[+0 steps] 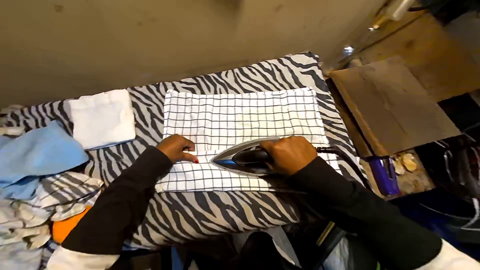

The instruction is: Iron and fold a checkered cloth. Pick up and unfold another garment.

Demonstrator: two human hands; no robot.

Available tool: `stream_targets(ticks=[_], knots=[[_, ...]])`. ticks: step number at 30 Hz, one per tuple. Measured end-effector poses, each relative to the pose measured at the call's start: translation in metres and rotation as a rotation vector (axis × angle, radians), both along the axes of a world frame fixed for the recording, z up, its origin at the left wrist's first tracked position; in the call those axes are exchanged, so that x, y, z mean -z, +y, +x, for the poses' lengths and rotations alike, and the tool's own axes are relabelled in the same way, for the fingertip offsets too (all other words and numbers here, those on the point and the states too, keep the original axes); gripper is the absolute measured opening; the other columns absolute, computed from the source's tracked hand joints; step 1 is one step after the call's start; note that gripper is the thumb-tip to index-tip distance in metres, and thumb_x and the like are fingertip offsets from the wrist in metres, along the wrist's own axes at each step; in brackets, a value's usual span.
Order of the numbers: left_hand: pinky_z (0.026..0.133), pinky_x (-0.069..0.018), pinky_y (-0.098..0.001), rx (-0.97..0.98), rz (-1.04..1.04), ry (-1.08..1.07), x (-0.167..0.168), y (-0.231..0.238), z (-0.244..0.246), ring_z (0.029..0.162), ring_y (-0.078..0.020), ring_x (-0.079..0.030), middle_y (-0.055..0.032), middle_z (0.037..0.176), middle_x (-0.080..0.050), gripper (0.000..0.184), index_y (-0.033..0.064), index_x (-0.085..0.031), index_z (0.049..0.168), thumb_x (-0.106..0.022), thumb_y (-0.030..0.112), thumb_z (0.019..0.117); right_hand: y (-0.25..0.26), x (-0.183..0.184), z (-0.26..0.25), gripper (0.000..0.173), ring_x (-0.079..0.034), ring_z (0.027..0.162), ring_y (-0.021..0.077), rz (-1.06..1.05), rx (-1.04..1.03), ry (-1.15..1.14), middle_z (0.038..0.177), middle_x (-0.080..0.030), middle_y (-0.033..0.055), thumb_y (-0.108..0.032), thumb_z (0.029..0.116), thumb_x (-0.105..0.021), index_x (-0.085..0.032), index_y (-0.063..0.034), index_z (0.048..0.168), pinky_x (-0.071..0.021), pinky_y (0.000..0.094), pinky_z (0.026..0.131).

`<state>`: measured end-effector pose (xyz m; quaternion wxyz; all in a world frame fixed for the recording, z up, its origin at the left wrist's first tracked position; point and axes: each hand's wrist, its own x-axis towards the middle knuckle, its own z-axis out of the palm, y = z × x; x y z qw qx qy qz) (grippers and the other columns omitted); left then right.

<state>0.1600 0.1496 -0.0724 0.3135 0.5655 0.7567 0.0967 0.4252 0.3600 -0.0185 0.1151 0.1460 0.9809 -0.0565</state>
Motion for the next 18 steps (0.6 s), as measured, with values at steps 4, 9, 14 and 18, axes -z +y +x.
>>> stream_targets(ticks=[4,9,14,18], knots=[[0.069,-0.0491,-0.0567,-0.040,-0.090,0.046,-0.015,-0.028,-0.024,0.069,-0.0310,-0.062,-0.0139,0.069,-0.064,0.028,-0.0004,-0.073,0.084,-0.080,0.026,0.0892,-0.025,-0.003,-0.029,0.019,-0.071,0.076,0.0424,-0.014,-0.003,-0.014,0.075,-0.069,0.0190,-0.023,0.0924,-0.070,-0.070,-0.0042,0.096,-0.0506,0.0565,0.060],[0.070,-0.0496,-0.0551,-0.060,-0.040,0.025,-0.014,-0.050,-0.038,0.069,-0.0297,-0.062,-0.0134,0.070,-0.064,0.025,-0.0005,-0.072,0.087,-0.079,0.023,0.0901,-0.055,-0.007,-0.063,0.021,-0.071,0.080,0.0425,-0.028,0.013,-0.072,0.079,-0.070,0.0193,-0.026,0.0957,-0.067,-0.069,-0.0048,0.099,-0.0509,0.0570,0.063],[0.072,-0.0525,-0.0567,-0.439,0.281,0.094,-0.001,-0.092,-0.026,0.071,-0.0334,-0.065,-0.0177,0.075,-0.066,0.019,-0.0051,-0.071,0.099,-0.077,0.011,0.0895,-0.079,-0.005,-0.084,0.020,-0.071,0.080,0.0431,-0.019,0.003,-0.050,0.079,-0.070,0.0203,-0.024,0.0949,-0.067,-0.069,-0.0044,0.099,-0.0512,0.0579,0.062],[0.076,-0.0553,-0.0587,-0.891,0.217,0.107,-0.005,-0.141,0.050,0.079,-0.0344,-0.070,-0.0186,0.085,-0.071,0.035,-0.0035,-0.070,0.103,-0.067,0.031,0.0985,-0.091,-0.007,-0.097,0.021,-0.072,0.083,0.0445,-0.032,0.009,-0.069,0.082,-0.071,0.0215,-0.024,0.0963,-0.066,-0.069,-0.0040,0.102,-0.0519,0.0588,0.064]])
